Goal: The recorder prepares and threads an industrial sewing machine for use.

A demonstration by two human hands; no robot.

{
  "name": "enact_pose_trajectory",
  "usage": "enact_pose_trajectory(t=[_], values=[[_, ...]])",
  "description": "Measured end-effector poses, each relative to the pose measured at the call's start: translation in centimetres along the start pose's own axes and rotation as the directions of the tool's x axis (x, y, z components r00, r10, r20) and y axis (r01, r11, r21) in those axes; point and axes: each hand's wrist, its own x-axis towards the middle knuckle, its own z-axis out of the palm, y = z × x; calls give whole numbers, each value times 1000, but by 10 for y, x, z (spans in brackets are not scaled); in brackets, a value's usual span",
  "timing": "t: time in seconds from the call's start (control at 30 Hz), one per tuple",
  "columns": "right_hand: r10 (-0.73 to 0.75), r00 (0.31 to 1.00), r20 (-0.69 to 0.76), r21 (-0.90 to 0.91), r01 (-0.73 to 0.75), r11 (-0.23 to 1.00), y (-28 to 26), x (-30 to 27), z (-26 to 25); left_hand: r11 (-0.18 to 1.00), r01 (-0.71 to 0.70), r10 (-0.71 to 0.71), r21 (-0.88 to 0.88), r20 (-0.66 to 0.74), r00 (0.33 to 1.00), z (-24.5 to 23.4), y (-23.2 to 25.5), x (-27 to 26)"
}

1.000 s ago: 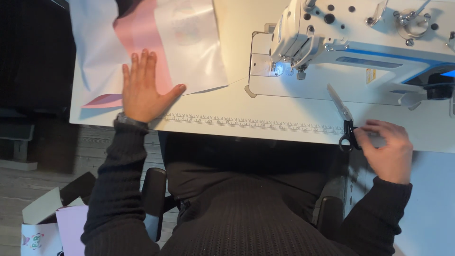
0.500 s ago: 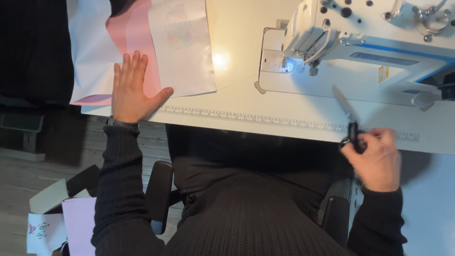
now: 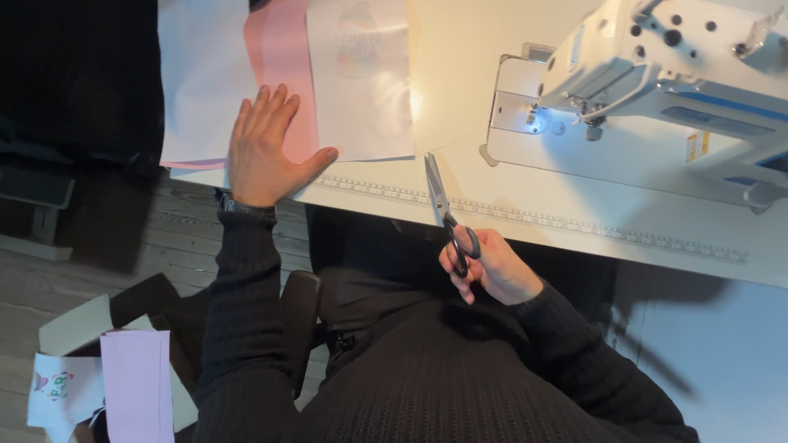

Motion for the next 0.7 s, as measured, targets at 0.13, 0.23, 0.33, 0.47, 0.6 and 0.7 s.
enact_pose_trajectory(t=[0.13,0.23,0.33,0.47,0.6,0.7], values=[[-2,1000,-21,-42,1,999,-4,12,10,1000,-17,17,-18,-24,1000,1,-3,-1],[-14,998,-55,-49,12,999,-3,16,15,1000,-29,29,-4,-34,999,5,-6,-1],[-17,997,-80,-47,14,999,2,15,17,999,-21,21,-27,-23,1000,0,-4,0],[-31,997,-76,-38,28,999,-2,4,12,999,-36,35,-26,-31,999,5,-10,0],[55,986,-155,-348,-107,931,-17,-39,-20,999,-32,32,-3,-21,999,6,-9,1],[-104,944,-314,-707,-159,689,-33,-86,-50,997,-76,77,15,-77,994,14,-21,-1]])
